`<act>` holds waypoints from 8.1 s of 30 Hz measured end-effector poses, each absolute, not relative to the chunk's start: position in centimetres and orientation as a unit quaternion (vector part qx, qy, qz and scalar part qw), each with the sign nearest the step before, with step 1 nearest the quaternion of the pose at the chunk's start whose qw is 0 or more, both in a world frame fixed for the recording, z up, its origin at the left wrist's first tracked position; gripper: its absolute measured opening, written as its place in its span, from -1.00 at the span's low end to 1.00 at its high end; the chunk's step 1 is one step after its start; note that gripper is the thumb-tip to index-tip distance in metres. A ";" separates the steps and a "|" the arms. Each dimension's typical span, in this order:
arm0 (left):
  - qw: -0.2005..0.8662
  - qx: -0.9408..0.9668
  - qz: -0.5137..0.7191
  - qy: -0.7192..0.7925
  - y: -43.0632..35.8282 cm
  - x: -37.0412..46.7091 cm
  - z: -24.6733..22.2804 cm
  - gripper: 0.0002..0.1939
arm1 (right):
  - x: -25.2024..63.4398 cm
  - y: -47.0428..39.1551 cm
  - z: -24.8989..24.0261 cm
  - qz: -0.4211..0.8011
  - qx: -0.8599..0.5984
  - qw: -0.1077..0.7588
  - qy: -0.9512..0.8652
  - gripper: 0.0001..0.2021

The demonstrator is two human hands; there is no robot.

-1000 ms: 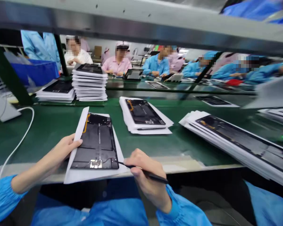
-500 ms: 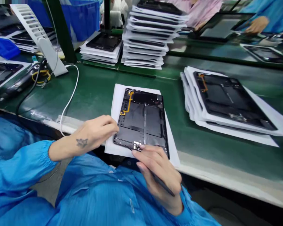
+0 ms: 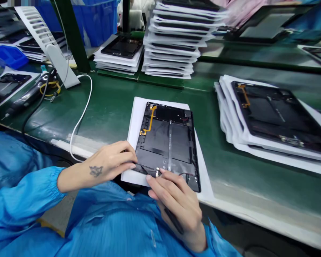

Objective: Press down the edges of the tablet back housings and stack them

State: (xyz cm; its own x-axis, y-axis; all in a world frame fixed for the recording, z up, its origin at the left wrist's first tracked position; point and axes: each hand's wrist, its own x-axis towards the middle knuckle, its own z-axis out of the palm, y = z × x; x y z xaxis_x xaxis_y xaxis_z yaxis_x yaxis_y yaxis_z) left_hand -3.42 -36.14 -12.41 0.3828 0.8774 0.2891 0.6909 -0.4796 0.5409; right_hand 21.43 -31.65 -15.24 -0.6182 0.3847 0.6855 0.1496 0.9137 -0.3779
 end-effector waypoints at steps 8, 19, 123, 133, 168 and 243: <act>0.122 0.818 0.261 0.498 -36.1 -2.6 -12.7 -0.88 | 21.2 -31.7 -14.7 0.153 -0.163 0.430 -0.875 -0.62; 0.238 0.768 0.281 0.524 -35.3 -1.2 -10.2 -0.79 | 20.1 -31.4 -13.6 0.167 -0.203 0.418 -0.870 -0.64; 0.105 0.826 0.311 0.458 -35.4 -3.4 -13.8 -0.44 | 19.3 -29.2 -12.4 0.099 -0.164 0.243 -0.951 -0.67; 0.085 0.829 0.310 0.457 -35.2 -3.1 -14.1 -0.52 | 19.3 -29.0 -11.9 0.068 -0.145 0.192 -0.968 -0.68; 0.090 0.837 0.303 0.448 -35.5 -3.5 -13.9 -0.52 | 17.7 -29.5 -9.7 -0.103 -0.080 0.136 -0.982 -0.66; -0.088 0.855 0.288 0.421 -37.5 -3.0 -14.8 -0.60 | 18.9 -29.4 -11.3 0.318 -0.207 0.309 -0.872 -0.83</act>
State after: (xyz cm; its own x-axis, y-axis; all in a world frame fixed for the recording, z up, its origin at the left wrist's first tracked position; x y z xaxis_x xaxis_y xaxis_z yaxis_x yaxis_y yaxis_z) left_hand -2.96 -37.49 -14.79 0.4793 0.6693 0.5677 0.7712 -0.6299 0.0915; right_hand 18.90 -29.41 -11.34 -0.7230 0.5575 0.4081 0.1640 0.7123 -0.6825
